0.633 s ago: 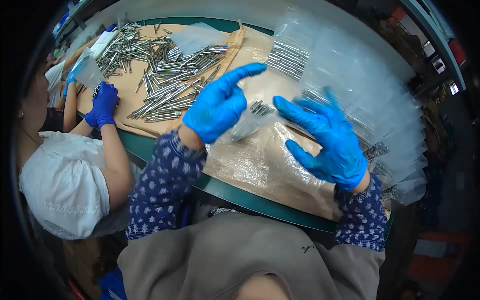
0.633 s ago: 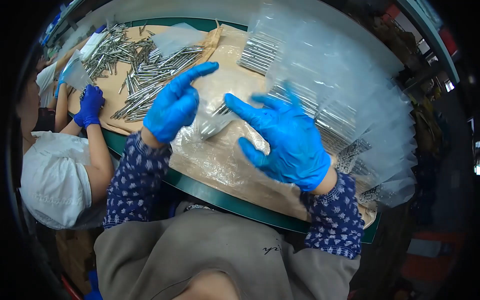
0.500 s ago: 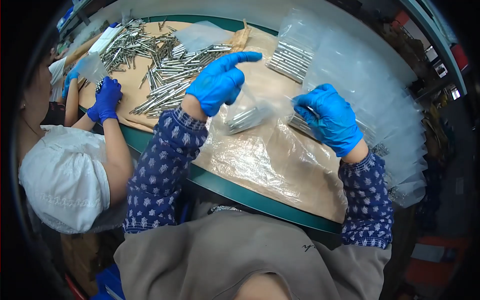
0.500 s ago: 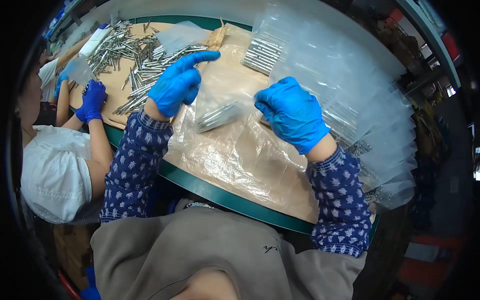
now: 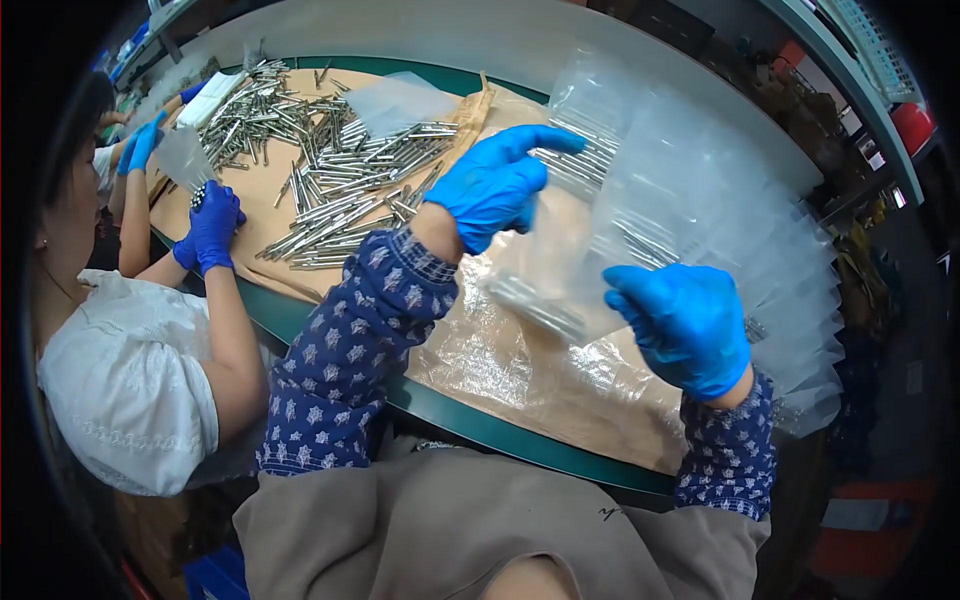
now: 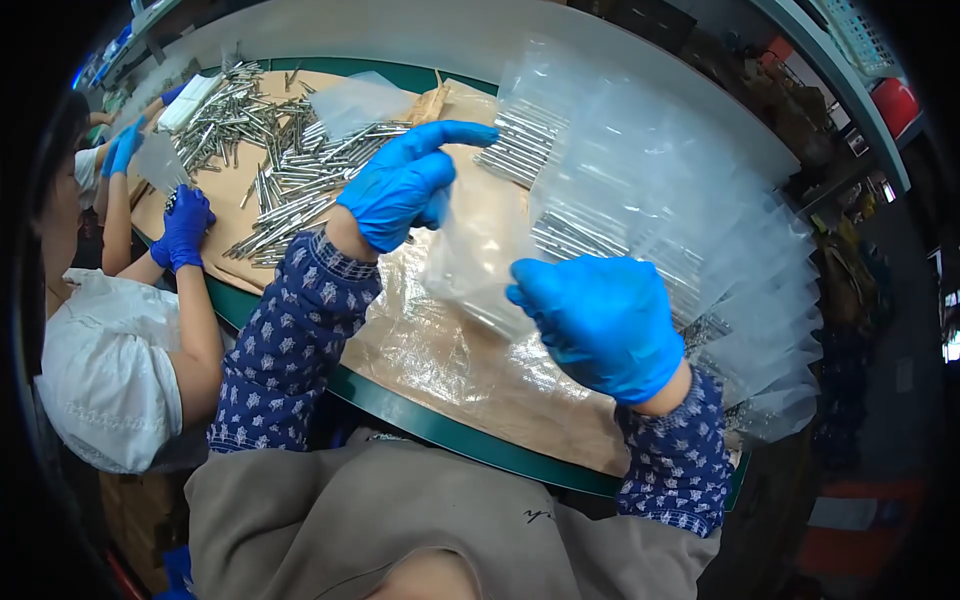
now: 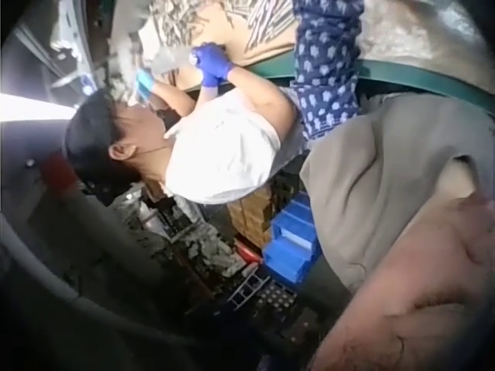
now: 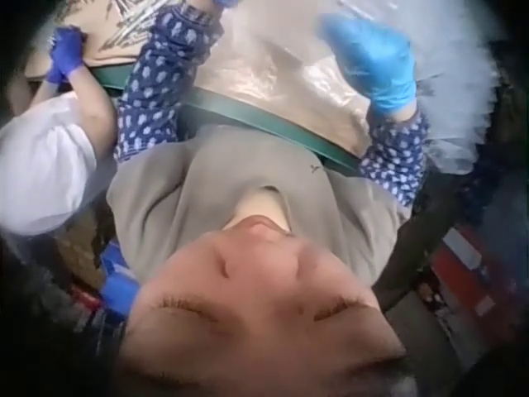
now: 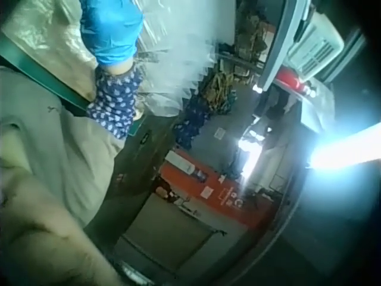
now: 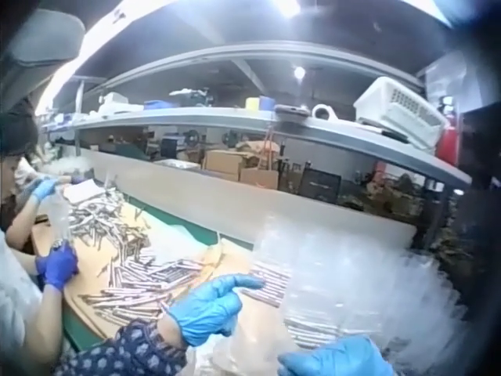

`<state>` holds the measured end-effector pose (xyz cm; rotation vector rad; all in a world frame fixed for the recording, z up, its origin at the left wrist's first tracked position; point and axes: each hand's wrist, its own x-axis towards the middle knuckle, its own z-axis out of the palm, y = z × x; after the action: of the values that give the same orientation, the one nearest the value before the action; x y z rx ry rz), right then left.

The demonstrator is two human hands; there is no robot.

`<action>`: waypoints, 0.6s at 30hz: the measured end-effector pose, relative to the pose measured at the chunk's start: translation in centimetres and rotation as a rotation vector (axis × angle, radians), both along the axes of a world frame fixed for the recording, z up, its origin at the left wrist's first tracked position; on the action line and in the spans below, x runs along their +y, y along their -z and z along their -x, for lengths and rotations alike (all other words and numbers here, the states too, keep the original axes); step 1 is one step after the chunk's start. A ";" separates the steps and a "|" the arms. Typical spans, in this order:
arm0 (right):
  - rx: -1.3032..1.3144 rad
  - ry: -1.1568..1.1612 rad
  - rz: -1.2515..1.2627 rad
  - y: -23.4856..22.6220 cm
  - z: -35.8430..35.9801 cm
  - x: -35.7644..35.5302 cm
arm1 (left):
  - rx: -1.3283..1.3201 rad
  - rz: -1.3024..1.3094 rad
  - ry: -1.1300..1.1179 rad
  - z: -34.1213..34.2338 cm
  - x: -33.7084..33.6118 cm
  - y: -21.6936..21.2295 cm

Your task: Manually sorting and packaging small metal rods into plastic organizers at a factory workstation.

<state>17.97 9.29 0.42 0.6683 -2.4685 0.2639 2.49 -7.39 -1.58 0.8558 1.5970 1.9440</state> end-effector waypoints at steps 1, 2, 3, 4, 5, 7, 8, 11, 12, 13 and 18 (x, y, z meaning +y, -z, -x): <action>0.013 0.041 -0.047 -0.4 -0.4 0.3 | 0.026 0.018 0.020 -0.5 0.5 -0.4; 0.065 0.079 -0.102 -0.6 -0.5 0.9 | 0.032 0.031 0.029 -0.5 1.3 -0.6; 0.095 0.152 -0.098 -0.7 -1.1 1.5 | 0.021 0.033 0.037 -0.6 1.9 -0.8; 0.112 0.204 -0.106 -0.8 -1.6 2.2 | 0.014 0.042 0.081 -0.7 2.5 -0.7; 0.130 0.258 -0.114 -0.8 -2.0 2.9 | 0.008 0.050 0.126 -0.7 3.1 -0.6; 0.128 0.292 -0.127 -0.9 -2.4 4.0 | -0.029 0.063 0.139 -0.7 4.1 -0.3; 0.145 0.334 -0.140 -0.9 -2.3 4.5 | -0.035 0.024 0.180 -0.7 4.7 0.0; 0.121 0.380 -0.083 0.9 -2.3 6.2 | -0.035 -0.013 0.294 -0.9 6.1 2.4; 0.097 0.378 -0.053 1.9 -2.1 7.0 | -0.028 0.004 0.295 -1.0 6.7 3.3; 0.094 0.380 -0.055 2.5 -2.4 7.4 | -0.018 0.023 0.292 -1.0 7.1 4.0; 0.185 0.685 -0.037 1.3 -2.1 4.0 | 0.138 0.136 0.185 0.9 2.4 6.8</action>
<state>20.07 13.34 -0.90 -0.1557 -2.3635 -0.1061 1.61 -4.97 -8.41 1.0602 1.6427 1.6614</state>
